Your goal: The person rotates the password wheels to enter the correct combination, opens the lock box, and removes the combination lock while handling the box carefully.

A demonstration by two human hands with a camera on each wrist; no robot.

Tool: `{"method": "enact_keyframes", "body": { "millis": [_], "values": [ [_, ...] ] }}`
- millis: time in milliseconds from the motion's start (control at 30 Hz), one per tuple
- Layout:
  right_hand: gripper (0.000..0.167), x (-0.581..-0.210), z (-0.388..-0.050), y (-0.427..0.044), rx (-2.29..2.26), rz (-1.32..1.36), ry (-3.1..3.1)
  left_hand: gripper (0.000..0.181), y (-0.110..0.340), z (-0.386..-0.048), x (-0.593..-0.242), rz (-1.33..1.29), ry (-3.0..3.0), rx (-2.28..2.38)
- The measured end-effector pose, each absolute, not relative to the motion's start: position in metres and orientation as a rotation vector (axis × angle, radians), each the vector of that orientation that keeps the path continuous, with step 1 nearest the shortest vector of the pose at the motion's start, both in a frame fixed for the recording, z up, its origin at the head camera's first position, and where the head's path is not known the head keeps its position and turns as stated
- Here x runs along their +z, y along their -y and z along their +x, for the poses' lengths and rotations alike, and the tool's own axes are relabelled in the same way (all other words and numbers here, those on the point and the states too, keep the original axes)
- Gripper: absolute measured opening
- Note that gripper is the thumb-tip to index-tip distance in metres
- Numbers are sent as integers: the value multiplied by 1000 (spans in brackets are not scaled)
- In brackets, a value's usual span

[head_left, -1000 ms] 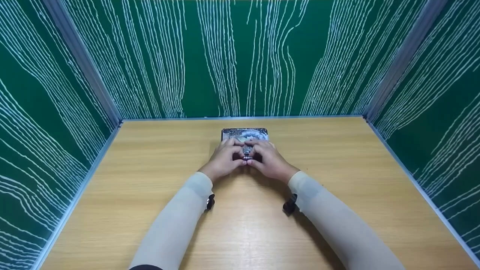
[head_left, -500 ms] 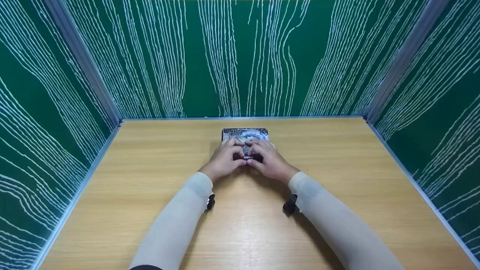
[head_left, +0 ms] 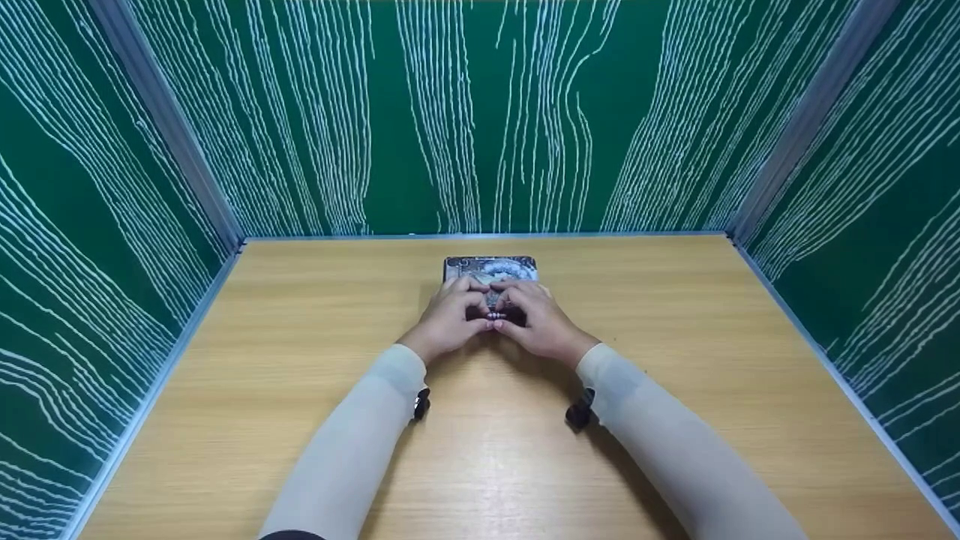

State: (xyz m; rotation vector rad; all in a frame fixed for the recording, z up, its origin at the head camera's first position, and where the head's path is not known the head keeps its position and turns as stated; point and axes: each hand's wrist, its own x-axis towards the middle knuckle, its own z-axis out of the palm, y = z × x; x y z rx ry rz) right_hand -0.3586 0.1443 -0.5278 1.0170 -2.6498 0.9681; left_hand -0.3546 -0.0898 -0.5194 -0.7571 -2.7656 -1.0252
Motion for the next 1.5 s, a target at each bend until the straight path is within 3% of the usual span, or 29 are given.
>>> {"method": "enact_keyframes", "body": {
  "millis": [1500],
  "values": [
    [18,-531,-361,-144,955,1020,2660,14,90,-358,-522,-725,2796,-1033]
  ]
}}
